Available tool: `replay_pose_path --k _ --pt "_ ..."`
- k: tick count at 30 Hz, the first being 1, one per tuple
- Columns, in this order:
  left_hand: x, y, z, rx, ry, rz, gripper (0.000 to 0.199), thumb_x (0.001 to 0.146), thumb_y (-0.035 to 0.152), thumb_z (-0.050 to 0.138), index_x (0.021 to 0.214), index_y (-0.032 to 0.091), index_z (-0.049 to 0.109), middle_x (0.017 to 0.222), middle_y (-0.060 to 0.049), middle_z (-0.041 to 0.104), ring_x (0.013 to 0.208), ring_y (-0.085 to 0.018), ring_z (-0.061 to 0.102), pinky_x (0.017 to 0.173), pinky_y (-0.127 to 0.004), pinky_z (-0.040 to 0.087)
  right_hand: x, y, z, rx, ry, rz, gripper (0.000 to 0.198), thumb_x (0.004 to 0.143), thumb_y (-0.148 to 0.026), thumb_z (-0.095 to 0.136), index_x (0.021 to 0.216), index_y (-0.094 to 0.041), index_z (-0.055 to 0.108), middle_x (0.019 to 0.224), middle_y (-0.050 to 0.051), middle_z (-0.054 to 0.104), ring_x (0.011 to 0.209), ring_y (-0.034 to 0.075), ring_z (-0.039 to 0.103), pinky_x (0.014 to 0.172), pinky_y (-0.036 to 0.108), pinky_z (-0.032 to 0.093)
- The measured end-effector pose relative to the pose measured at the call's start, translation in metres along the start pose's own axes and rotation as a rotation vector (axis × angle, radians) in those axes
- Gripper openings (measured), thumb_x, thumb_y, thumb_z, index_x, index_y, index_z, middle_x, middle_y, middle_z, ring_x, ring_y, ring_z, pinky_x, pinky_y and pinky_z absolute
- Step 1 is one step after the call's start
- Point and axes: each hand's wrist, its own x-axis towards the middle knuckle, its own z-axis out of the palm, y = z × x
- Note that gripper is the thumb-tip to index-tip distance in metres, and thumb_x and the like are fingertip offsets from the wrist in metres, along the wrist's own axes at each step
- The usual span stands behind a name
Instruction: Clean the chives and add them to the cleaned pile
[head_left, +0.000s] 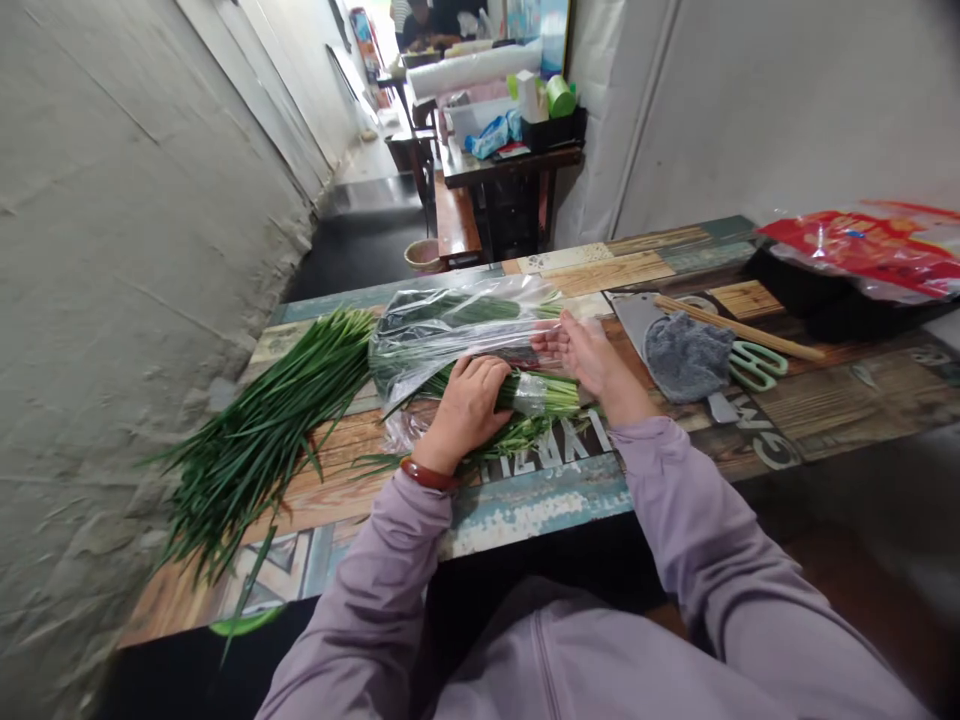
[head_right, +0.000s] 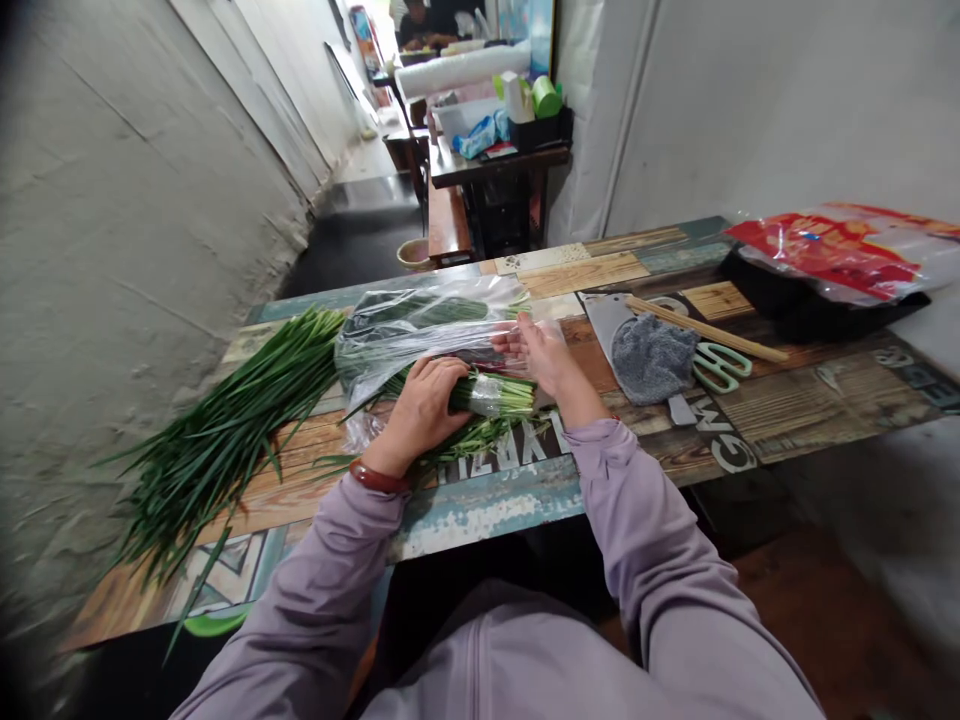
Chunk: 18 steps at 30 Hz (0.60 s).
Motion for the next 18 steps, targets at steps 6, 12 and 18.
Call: replay_pose_path --k 6,12,18 --pt "-0.004 -0.007 -0.009 -0.117 0.058 -0.012 0.044 0.075 0.029 0.077 0.113 0.019 0.058 0.116 -0.008 0.068 0.112 -0.025 0.060 0.107 -0.041 0.042 0.018 0.021 -0.003 -0.049 0.040 -0.028 0.066 0.080 -0.082 0.046 0.092 -0.022 0.068 0.089 0.008 0.076 0.077 0.019 0.071 0.081 0.039 0.061" --pt "-0.001 0.008 -0.001 0.113 -0.094 -0.032 0.079 0.071 0.031 0.079 0.142 0.016 0.046 0.123 -0.014 0.061 0.112 -0.032 0.054 0.100 -0.047 0.041 0.012 0.021 -0.005 -0.135 0.052 -0.107 0.065 0.083 -0.080 0.043 0.097 -0.023 0.071 0.097 0.009 0.076 0.087 0.022 0.072 0.087 0.041 0.060" --pt "-0.002 0.006 -0.004 0.109 -0.049 -0.012 0.055 0.074 0.034 0.078 0.125 0.020 0.061 0.123 -0.012 0.061 0.115 -0.031 0.052 0.098 -0.046 0.040 0.009 0.017 -0.004 -0.133 0.072 -0.108 0.063 0.080 -0.080 0.048 0.093 -0.022 0.070 0.096 0.009 0.076 0.092 0.025 0.072 0.086 0.041 0.059"
